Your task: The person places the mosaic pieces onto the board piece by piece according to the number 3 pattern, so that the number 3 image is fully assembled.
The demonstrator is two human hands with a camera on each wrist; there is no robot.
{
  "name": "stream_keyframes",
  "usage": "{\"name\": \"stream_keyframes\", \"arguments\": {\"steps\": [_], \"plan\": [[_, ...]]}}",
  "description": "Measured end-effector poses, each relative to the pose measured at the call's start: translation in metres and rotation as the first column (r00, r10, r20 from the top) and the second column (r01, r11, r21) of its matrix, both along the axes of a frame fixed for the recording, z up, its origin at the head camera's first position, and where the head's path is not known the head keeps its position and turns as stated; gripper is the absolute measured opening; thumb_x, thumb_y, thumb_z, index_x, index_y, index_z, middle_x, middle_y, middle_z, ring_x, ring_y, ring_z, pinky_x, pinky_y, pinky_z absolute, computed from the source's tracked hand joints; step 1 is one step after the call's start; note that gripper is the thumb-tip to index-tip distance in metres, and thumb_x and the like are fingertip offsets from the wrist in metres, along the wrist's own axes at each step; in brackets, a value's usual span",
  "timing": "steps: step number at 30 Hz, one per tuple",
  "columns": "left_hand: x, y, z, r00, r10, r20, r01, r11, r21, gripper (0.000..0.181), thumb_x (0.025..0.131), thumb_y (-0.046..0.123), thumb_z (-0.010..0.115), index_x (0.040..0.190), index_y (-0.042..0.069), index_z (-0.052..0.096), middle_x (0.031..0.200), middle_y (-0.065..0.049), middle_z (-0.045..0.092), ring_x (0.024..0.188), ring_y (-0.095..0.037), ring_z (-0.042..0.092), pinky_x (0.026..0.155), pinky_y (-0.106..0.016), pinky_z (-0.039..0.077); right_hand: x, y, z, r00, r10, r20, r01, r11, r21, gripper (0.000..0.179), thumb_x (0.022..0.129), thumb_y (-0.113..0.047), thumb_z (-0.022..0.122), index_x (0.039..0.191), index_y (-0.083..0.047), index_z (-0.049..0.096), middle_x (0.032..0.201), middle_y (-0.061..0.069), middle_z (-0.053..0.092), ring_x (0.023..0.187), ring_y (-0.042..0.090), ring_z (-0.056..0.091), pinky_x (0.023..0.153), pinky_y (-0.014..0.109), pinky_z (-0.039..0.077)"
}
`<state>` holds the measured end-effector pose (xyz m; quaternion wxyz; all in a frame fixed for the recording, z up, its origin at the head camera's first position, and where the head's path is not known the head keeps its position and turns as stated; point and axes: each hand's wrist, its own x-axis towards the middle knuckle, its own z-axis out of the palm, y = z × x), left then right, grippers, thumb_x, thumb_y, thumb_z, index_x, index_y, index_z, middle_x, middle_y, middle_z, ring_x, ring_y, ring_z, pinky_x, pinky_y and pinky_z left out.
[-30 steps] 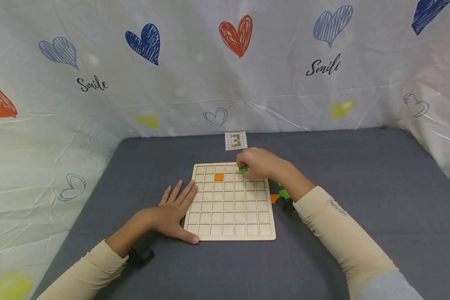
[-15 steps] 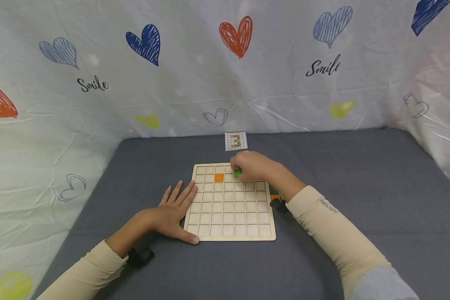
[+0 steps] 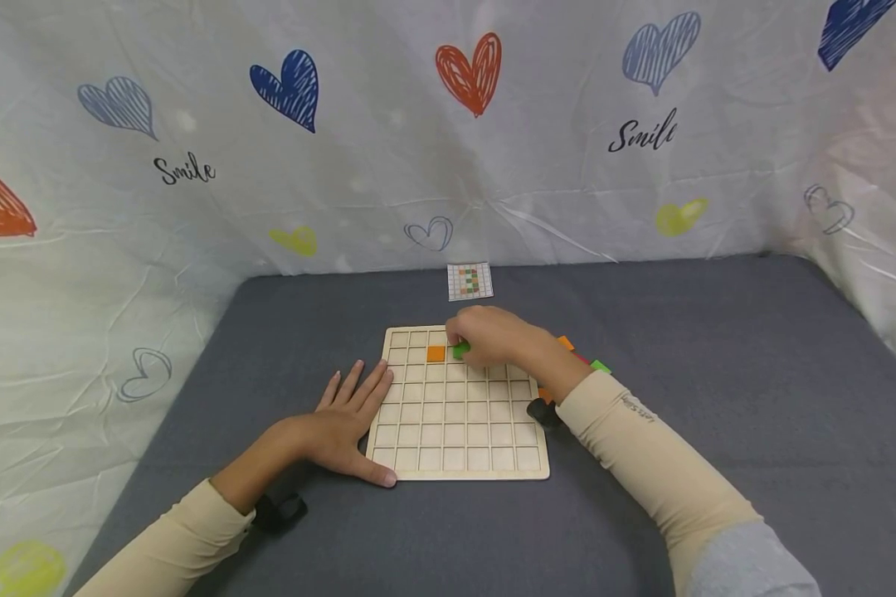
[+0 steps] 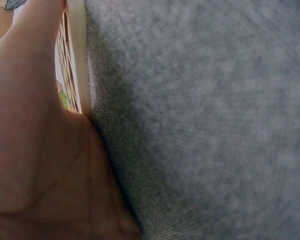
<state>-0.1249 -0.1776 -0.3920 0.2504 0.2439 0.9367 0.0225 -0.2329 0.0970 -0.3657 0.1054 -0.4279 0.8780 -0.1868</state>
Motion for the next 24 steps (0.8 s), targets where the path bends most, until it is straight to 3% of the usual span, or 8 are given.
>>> {"name": "stream_keyframes", "arguments": {"steps": [9,19,24], "plan": [[-0.001,0.000,0.000,1.000,0.006,0.001,-0.006,1.000,0.003,0.140,0.067,0.093,0.057,0.160,0.015,-0.014,0.164,-0.003,-0.023,0.147,-0.034,-0.025,0.114,-0.059,-0.011,0.001,-0.005,0.000,1.000,0.004,-0.003,-0.004,1.000,-0.010,0.015,0.085,0.005,0.068,0.095,-0.007,0.070,0.088,0.005,0.060,0.075,0.017,0.045,0.069,0.034,0.043],[-0.004,-0.004,-0.011,1.000,0.023,0.014,-0.023,0.999,0.028,0.145,0.059,0.101,0.049,0.158,0.020,-0.020,0.162,0.002,-0.030,0.145,-0.029,-0.032,0.112,-0.056,-0.018,0.001,-0.009,-0.003,0.999,0.019,-0.026,-0.019,1.000,-0.015,0.015,0.085,0.003,0.072,0.097,-0.006,0.071,0.094,0.006,0.065,0.078,0.016,0.052,0.072,0.034,0.049],[-0.004,-0.004,-0.011,1.000,0.017,0.016,-0.018,0.999,0.039,0.144,0.061,0.099,0.050,0.158,0.019,-0.019,0.162,0.001,-0.029,0.145,-0.030,-0.031,0.113,-0.057,-0.018,0.001,-0.011,-0.004,0.999,0.014,-0.031,-0.014,1.000,-0.006,0.014,0.086,0.001,0.074,0.098,-0.006,0.072,0.095,0.005,0.066,0.080,0.016,0.055,0.073,0.034,0.050]]}}
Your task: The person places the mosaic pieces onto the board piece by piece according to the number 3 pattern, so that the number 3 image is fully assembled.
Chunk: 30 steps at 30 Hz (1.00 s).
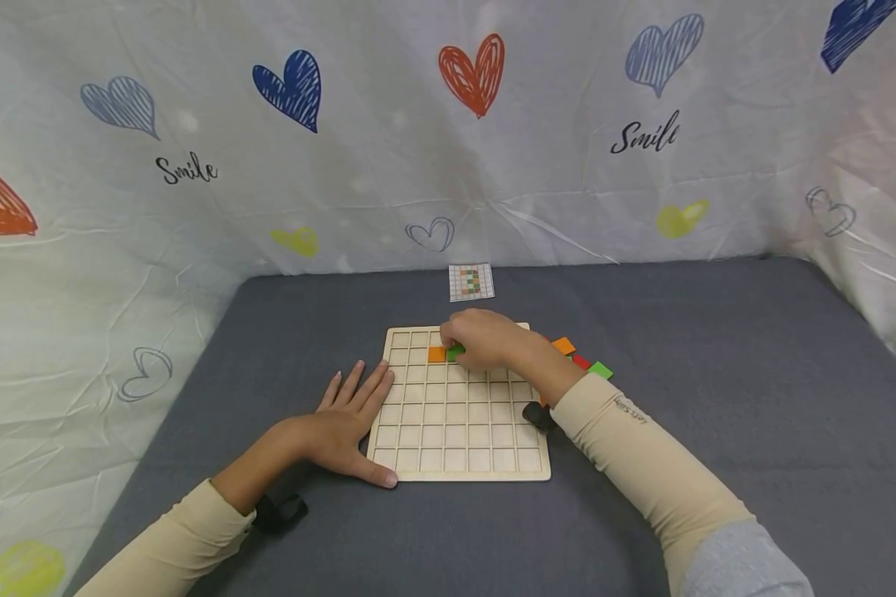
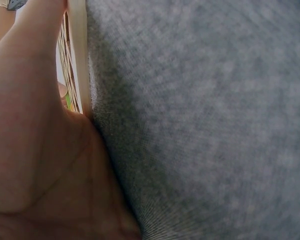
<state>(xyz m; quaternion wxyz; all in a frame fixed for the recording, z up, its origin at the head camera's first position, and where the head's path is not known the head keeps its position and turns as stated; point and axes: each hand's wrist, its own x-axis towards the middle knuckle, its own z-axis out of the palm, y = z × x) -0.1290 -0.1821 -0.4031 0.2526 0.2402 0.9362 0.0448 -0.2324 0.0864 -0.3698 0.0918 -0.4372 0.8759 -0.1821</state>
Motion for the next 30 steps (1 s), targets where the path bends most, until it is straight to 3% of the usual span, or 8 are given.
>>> {"name": "stream_keyframes", "arguments": {"steps": [5,21,30], "plan": [[0.001,0.000,0.004,1.000,-0.009,-0.010,0.009,1.000,0.005,0.143,0.063,0.097,0.053,0.160,0.017,-0.017,0.164,-0.001,-0.026,0.146,-0.031,-0.029,0.113,-0.058,-0.016,0.001,0.001,0.001,1.000,-0.007,-0.004,0.007,1.000,0.009,0.016,0.086,0.000,0.076,0.101,-0.006,0.073,0.098,0.006,0.067,0.084,0.019,0.060,0.075,0.036,0.051],[0.001,-0.001,-0.003,1.000,0.013,-0.012,-0.013,1.000,0.004,0.145,0.058,0.101,0.049,0.158,0.022,-0.020,0.161,0.005,-0.030,0.144,-0.026,-0.033,0.112,-0.056,-0.019,0.003,0.005,-0.001,1.000,-0.010,-0.001,0.010,1.000,-0.007,0.016,0.088,-0.001,0.075,0.103,-0.006,0.075,0.102,0.008,0.068,0.087,0.019,0.061,0.077,0.036,0.052],[0.002,-0.001,0.001,1.000,-0.003,-0.013,0.004,0.999,0.034,0.143,0.063,0.097,0.053,0.159,0.019,-0.017,0.163,0.000,-0.027,0.145,-0.030,-0.030,0.112,-0.058,-0.017,-0.001,0.023,0.002,0.998,-0.034,0.043,0.035,0.999,-0.041,0.024,0.093,-0.002,0.069,0.116,-0.001,0.072,0.114,0.013,0.067,0.104,0.028,0.064,0.087,0.041,0.053]]}}
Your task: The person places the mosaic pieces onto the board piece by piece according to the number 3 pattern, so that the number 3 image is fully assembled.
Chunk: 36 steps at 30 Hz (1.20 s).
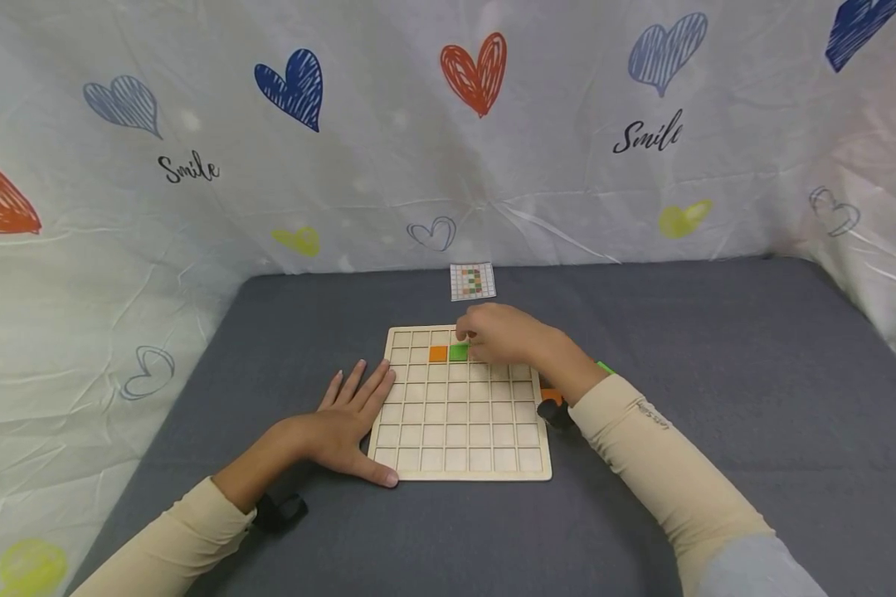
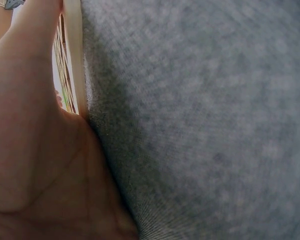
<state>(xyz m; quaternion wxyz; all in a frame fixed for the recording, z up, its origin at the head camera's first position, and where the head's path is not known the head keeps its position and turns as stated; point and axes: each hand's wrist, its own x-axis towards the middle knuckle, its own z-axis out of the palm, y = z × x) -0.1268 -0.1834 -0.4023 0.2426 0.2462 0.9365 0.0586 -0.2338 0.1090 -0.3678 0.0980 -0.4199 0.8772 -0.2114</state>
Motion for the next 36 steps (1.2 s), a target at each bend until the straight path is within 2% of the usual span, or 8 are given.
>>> {"name": "stream_keyframes", "arguments": {"steps": [5,12,19,26,30,36], "plan": [[0.000,0.000,0.001,1.000,0.009,0.006,-0.009,1.000,-0.006,0.144,0.061,0.098,0.052,0.159,0.019,-0.018,0.163,0.002,-0.028,0.145,-0.029,-0.031,0.112,-0.057,-0.018,-0.002,0.017,-0.001,1.000,-0.029,-0.007,0.029,1.000,-0.003,0.024,0.094,0.000,0.065,0.117,0.000,0.072,0.114,0.014,0.067,0.104,0.030,0.064,0.088,0.044,0.053],[0.003,0.005,0.011,1.000,0.002,0.010,-0.001,0.999,-0.047,0.140,0.068,0.091,0.059,0.160,0.016,-0.014,0.164,-0.002,-0.024,0.147,-0.033,-0.026,0.114,-0.059,-0.012,-0.002,0.039,-0.005,0.997,-0.079,0.000,0.079,0.997,0.010,0.023,0.094,0.000,0.065,0.116,-0.001,0.072,0.110,0.012,0.067,0.099,0.026,0.063,0.085,0.043,0.053],[0.003,0.005,0.009,1.000,0.008,0.010,-0.007,0.999,-0.046,0.141,0.066,0.093,0.057,0.160,0.016,-0.015,0.164,-0.002,-0.024,0.147,-0.033,-0.027,0.114,-0.059,-0.013,0.001,0.064,-0.005,0.997,-0.080,-0.020,0.080,0.997,-0.016,0.022,0.091,0.008,0.066,0.111,0.001,0.072,0.098,0.008,0.065,0.083,0.019,0.057,0.076,0.039,0.051],[0.000,0.004,0.006,1.000,0.004,0.007,-0.004,0.999,-0.035,0.142,0.065,0.095,0.056,0.160,0.016,-0.015,0.164,-0.002,-0.025,0.146,-0.033,-0.027,0.114,-0.059,-0.014,0.003,0.082,-0.007,0.990,-0.140,0.010,0.140,0.990,-0.004,0.031,0.084,0.016,0.060,0.109,0.000,0.071,0.097,0.007,0.063,0.082,0.023,0.053,0.072,0.039,0.046],[-0.001,0.002,0.001,1.000,0.010,0.008,-0.010,1.000,-0.025,0.145,0.061,0.099,0.051,0.159,0.019,-0.018,0.163,0.001,-0.028,0.145,-0.030,-0.030,0.113,-0.058,-0.016,0.005,0.088,-0.009,0.986,-0.168,0.019,0.168,0.986,0.008,0.029,0.084,0.013,0.063,0.108,-0.001,0.071,0.099,0.007,0.065,0.087,0.024,0.058,0.076,0.042,0.049],[-0.001,0.001,-0.003,1.000,0.020,0.001,-0.019,1.000,-0.021,0.146,0.057,0.101,0.050,0.158,0.021,-0.019,0.162,0.004,-0.030,0.144,-0.027,-0.032,0.112,-0.057,-0.019,0.008,0.092,-0.008,0.985,-0.168,0.029,0.167,0.986,0.021,0.027,0.085,0.010,0.067,0.109,-0.003,0.071,0.102,0.007,0.066,0.091,0.025,0.062,0.080,0.044,0.052]]}}
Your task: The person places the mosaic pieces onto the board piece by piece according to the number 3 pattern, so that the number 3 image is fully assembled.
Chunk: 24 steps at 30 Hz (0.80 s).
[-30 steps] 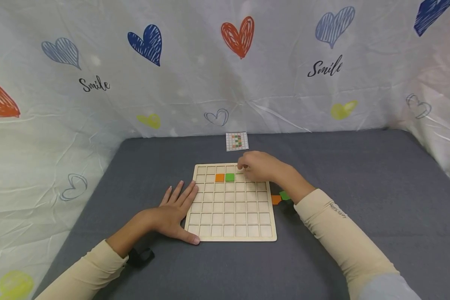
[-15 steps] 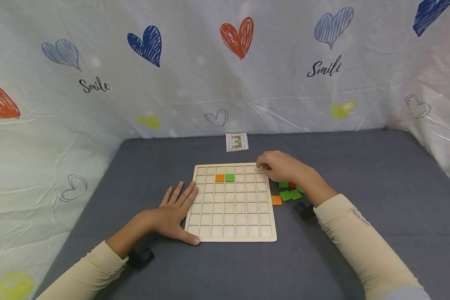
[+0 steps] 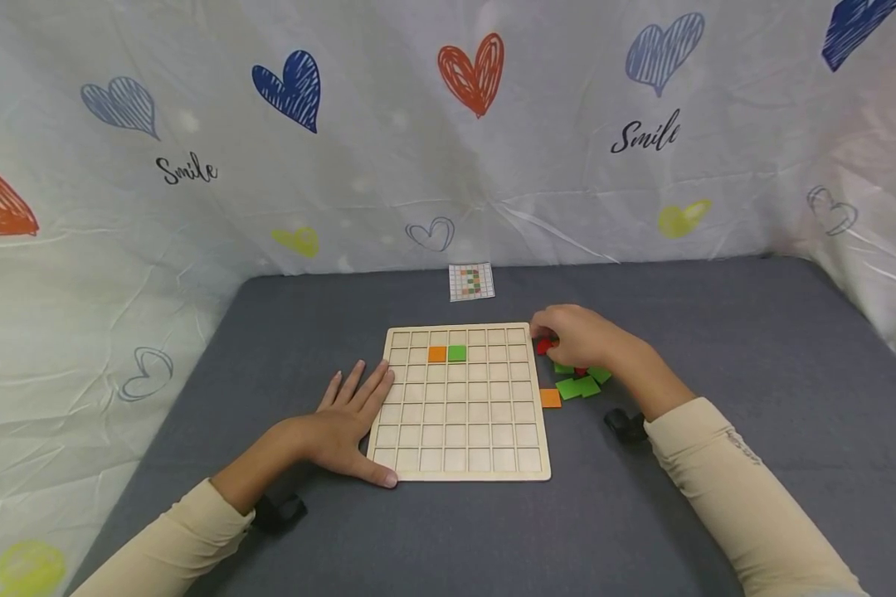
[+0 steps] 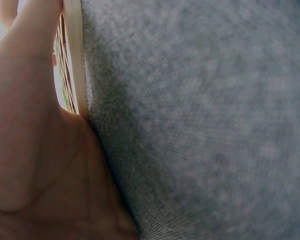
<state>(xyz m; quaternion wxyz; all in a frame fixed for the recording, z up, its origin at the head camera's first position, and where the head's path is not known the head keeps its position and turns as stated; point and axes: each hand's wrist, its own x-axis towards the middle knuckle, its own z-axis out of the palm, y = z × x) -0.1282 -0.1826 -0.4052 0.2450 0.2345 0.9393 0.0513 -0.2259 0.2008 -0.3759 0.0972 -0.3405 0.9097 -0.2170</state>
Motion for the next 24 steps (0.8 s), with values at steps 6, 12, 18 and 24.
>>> {"name": "stream_keyframes", "arguments": {"steps": [6,12,18,24], "plan": [[0.0003,-0.0003,-0.0003,1.000,-0.001,0.006,0.001,1.000,0.004,0.144,0.059,0.100,0.050,0.158,0.022,-0.020,0.161,0.006,-0.030,0.144,-0.025,-0.033,0.111,-0.056,-0.021,0.0032,0.0000,0.0004,0.999,-0.029,-0.023,0.030,0.999,0.042,0.023,0.087,0.005,0.071,0.109,-0.004,0.071,0.100,0.006,0.065,0.087,0.022,0.059,0.078,0.044,0.052],[0.0006,-0.0008,-0.0012,1.000,-0.004,0.004,0.004,1.000,0.007,0.143,0.060,0.101,0.049,0.158,0.022,-0.021,0.161,0.006,-0.031,0.144,-0.025,-0.034,0.112,-0.055,-0.020,0.0038,0.0033,0.0000,0.995,-0.067,-0.068,0.072,0.995,0.071,0.011,0.093,-0.013,0.074,0.102,-0.008,0.070,0.081,-0.003,0.060,0.070,0.013,0.052,0.065,0.037,0.046],[-0.0001,-0.0012,-0.0026,1.000,-0.011,0.001,0.011,1.000,-0.001,0.144,0.059,0.101,0.048,0.158,0.022,-0.021,0.161,0.006,-0.031,0.144,-0.025,-0.033,0.111,-0.056,-0.020,0.0020,0.0066,-0.0042,0.996,-0.040,-0.084,0.041,0.999,0.011,0.018,0.087,-0.003,0.075,0.105,-0.004,0.072,0.091,0.002,0.064,0.077,0.017,0.055,0.071,0.041,0.050],[-0.0002,-0.0013,-0.0026,1.000,-0.005,0.000,0.005,1.000,0.002,0.144,0.059,0.101,0.048,0.158,0.022,-0.020,0.161,0.006,-0.031,0.144,-0.025,-0.033,0.112,-0.056,-0.020,0.0018,0.0038,-0.0080,0.996,-0.015,-0.093,0.011,0.999,-0.039,0.027,0.082,0.009,0.072,0.107,-0.001,0.072,0.096,0.007,0.064,0.080,0.021,0.055,0.072,0.040,0.050]]}}
